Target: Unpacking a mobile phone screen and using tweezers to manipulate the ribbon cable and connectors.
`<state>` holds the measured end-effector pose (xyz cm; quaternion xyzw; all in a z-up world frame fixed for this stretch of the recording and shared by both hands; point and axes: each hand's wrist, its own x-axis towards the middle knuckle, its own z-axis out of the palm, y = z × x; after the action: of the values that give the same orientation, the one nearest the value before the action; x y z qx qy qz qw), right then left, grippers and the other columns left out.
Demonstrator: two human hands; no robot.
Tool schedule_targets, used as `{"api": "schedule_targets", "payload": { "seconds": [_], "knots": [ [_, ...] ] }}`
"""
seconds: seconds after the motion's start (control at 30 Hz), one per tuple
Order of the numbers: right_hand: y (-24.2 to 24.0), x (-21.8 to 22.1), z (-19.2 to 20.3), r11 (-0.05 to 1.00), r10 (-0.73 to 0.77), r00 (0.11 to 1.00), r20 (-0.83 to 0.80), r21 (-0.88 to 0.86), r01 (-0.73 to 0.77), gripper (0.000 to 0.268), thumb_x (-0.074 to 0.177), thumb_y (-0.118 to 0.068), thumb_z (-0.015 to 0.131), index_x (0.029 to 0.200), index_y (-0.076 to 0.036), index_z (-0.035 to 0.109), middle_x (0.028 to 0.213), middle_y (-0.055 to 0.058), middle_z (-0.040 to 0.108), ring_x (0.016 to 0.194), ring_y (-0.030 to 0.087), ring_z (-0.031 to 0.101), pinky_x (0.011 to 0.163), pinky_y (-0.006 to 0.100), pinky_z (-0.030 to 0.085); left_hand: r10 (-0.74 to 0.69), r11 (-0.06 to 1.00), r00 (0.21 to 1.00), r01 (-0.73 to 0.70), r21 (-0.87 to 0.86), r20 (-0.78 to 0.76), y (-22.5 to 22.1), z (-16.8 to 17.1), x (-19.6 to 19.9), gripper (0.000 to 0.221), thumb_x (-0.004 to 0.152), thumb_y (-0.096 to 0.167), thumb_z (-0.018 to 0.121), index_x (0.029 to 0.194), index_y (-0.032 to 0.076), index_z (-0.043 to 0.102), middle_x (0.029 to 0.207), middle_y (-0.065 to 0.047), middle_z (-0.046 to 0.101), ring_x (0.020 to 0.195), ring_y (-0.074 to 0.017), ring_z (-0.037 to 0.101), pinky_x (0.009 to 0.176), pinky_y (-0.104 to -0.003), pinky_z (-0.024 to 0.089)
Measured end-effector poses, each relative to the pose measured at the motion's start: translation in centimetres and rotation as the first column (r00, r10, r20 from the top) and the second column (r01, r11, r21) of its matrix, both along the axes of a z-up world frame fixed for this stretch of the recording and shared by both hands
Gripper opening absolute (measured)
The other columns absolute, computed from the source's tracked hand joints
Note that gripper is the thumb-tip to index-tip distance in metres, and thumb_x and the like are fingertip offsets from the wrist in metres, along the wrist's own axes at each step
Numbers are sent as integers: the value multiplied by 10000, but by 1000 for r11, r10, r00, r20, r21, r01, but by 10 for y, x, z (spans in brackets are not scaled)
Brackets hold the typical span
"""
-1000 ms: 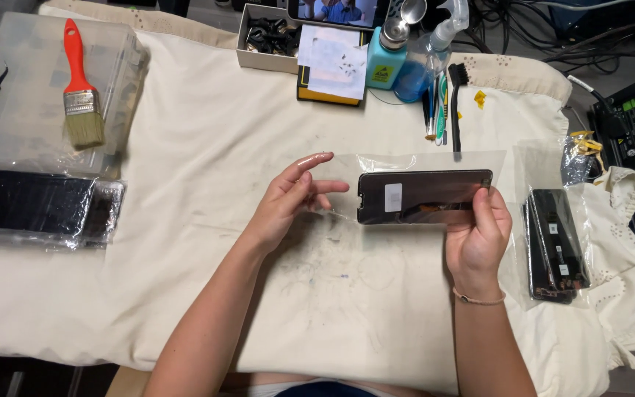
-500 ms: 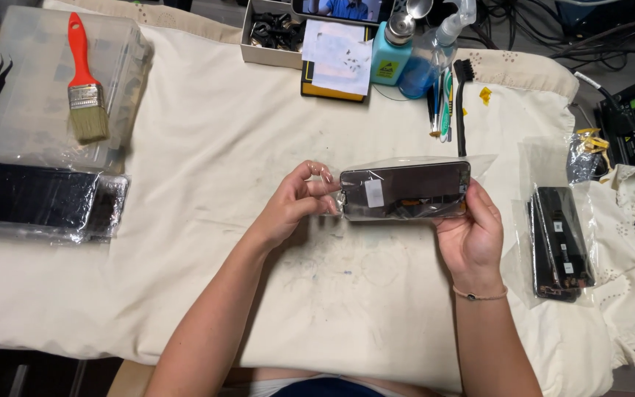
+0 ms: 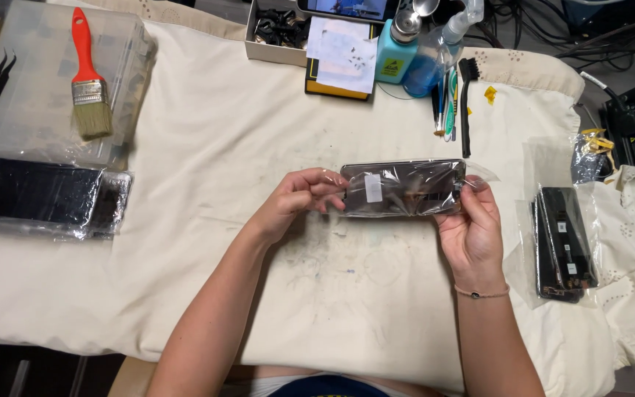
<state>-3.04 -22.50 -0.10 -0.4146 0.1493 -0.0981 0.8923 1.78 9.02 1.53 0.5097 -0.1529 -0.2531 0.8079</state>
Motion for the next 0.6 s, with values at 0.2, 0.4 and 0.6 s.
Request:
{"api": "schedule_targets", "payload": {
  "seconds": [0.2,0.4,0.6],
  "knots": [
    [-6,-1,1,999,-10,1000,-20,-38,10,105,1040,-123,579,1138,-121,618,1095,75,761,1033,248,767,869,509,672,35,999,999,-35,27,16,-3,-6,0,621,681,76,498,1252,-56,703,1220,-233,729,969,-240,696,808,-282,509],
    [8,-6,26,935,-132,991,13,-330,129,114,1072,-138,571,1162,-88,620,949,90,724,863,187,768,797,369,700,212,977,977,-212,-39,3,-1,-11,4,501,748,26,606,1227,-71,713,1128,-206,749,932,-234,695,798,-275,522],
    [13,-7,34,897,-133,990,48,-419,141,134,1078,-127,574,1138,-27,641,971,170,737,919,277,786,833,441,691,309,951,942,-302,-67,128,1,0,3,436,836,-12,666,1270,-46,679,1149,-159,727,1051,-222,656,967,-335,520]
  ]
}}
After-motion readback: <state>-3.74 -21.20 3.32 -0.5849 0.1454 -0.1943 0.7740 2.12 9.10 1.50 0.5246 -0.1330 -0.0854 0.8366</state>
